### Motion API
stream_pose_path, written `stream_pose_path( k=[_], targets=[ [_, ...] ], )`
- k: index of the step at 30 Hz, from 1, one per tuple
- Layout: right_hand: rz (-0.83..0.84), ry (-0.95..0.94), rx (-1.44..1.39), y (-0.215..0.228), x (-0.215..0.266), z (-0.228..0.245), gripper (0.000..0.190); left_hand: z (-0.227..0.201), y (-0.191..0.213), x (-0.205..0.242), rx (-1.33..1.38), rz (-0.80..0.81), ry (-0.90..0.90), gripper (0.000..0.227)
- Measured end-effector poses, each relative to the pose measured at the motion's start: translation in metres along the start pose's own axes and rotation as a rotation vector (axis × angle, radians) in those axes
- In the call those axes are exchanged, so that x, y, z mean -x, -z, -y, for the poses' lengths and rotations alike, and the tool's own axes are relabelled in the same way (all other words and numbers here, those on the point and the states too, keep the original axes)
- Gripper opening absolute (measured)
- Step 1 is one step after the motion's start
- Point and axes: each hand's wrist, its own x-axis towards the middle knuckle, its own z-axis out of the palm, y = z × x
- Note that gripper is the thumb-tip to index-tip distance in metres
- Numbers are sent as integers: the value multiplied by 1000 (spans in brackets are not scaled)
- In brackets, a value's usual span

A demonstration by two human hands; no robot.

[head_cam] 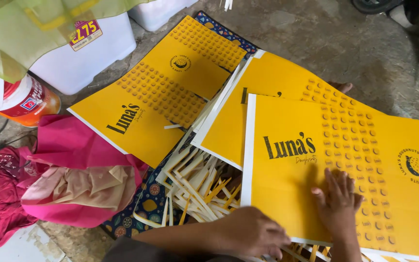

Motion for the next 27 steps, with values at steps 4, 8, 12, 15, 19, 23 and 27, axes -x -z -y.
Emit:
stream_pose_path(
  k=[4, 8, 12, 15, 19, 23, 27],
  targets=[
    [152, -188, 120, 5, -2, 20, 85, 49, 24, -9, -107, -420, -35, 43],
    [97, -111, 129, 7, 3, 23, 80, 90, 52, -10, -418, -298, 374, 56],
    [118, -75, 154, 5, 3, 13, 77, 110, 36, -5, -384, -286, 479, 67],
    [78, 81, 139, 10, -8, -7, 72, 103, 29, 0, -431, -374, 423, 65],
    [160, 14, 3, 8, -30, -54, 60, 75, 29, -1, -428, -249, 415, 62],
    [257, -168, 30, 22, -63, -46, 57, 41, 22, -6, -235, -91, 317, 64],
    [302, -335, 197, 4, -74, -38, 62, 37, -7, -9, -113, -15, 175, 58]
  ],
)
